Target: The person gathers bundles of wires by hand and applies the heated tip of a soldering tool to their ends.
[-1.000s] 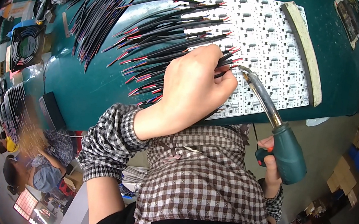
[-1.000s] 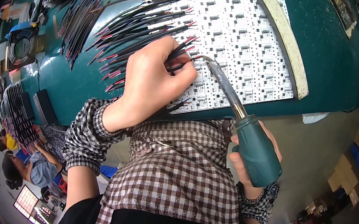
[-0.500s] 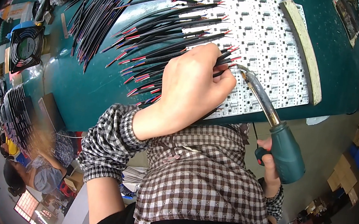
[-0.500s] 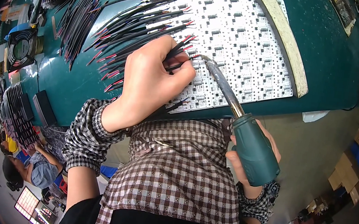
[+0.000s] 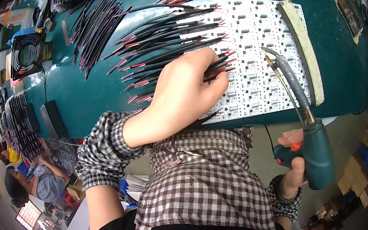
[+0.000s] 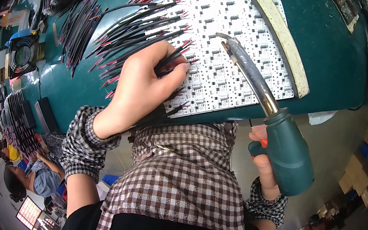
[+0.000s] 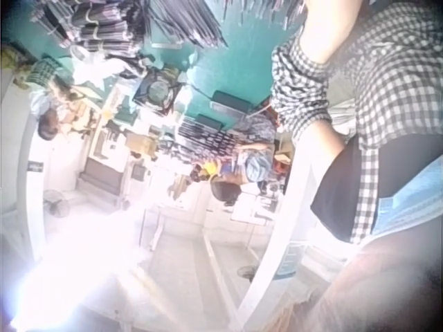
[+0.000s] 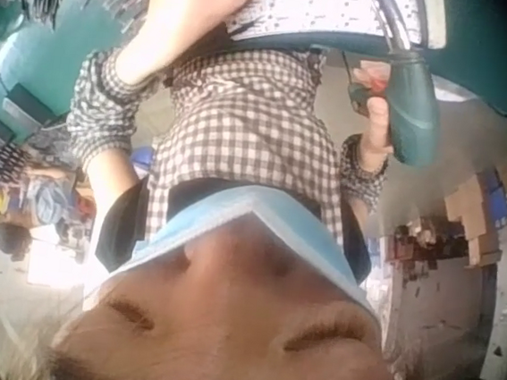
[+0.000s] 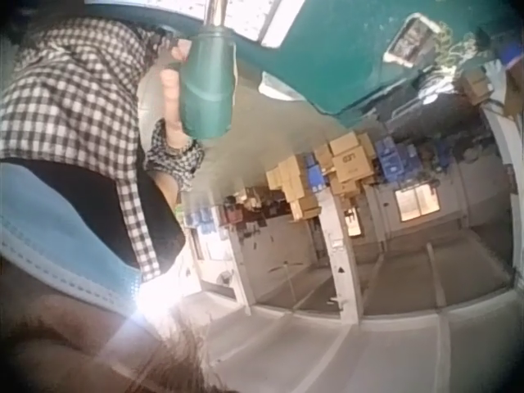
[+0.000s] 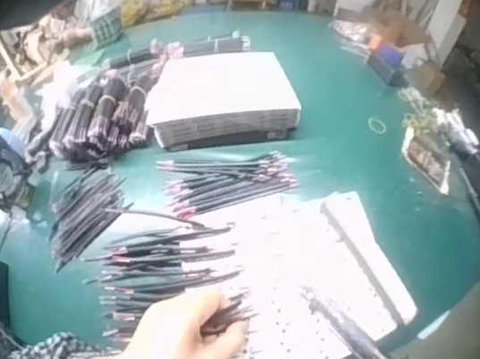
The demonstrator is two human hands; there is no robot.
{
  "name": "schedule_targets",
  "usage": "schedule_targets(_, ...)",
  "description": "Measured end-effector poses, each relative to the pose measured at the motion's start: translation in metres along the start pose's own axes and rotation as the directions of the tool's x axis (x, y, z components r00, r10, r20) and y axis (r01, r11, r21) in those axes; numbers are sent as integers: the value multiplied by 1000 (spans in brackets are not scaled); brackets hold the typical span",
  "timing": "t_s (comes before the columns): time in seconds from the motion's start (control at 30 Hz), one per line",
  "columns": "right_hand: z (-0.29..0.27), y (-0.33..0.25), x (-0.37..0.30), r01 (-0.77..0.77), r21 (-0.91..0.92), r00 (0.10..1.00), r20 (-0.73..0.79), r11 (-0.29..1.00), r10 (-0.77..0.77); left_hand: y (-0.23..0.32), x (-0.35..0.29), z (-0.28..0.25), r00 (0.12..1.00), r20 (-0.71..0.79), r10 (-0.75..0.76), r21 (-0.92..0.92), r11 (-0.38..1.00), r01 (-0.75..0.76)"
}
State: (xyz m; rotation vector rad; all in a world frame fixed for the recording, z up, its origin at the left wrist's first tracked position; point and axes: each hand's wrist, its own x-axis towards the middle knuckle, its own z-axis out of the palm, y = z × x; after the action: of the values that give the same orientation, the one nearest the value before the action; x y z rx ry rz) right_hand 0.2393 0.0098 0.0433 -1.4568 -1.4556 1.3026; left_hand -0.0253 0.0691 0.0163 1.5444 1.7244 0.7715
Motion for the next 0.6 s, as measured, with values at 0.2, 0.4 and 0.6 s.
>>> schedule_targets(0.2, 2, 17, -4, -85, 206, 996, 28, 975, 81, -3, 4, 4, 992, 20, 123, 82, 989, -125)
schedule_targets(0.4, 4, 34, -16, -78, 218, 997, 34, 973, 72, -7, -5, 20, 982, -139, 126, 160, 982, -104)
schedule_targets(0.6, 8, 38, -17, -40, 189, 999, 31, 981, 35, -8, -3, 23, 966, -198, 166, 162, 977, -135)
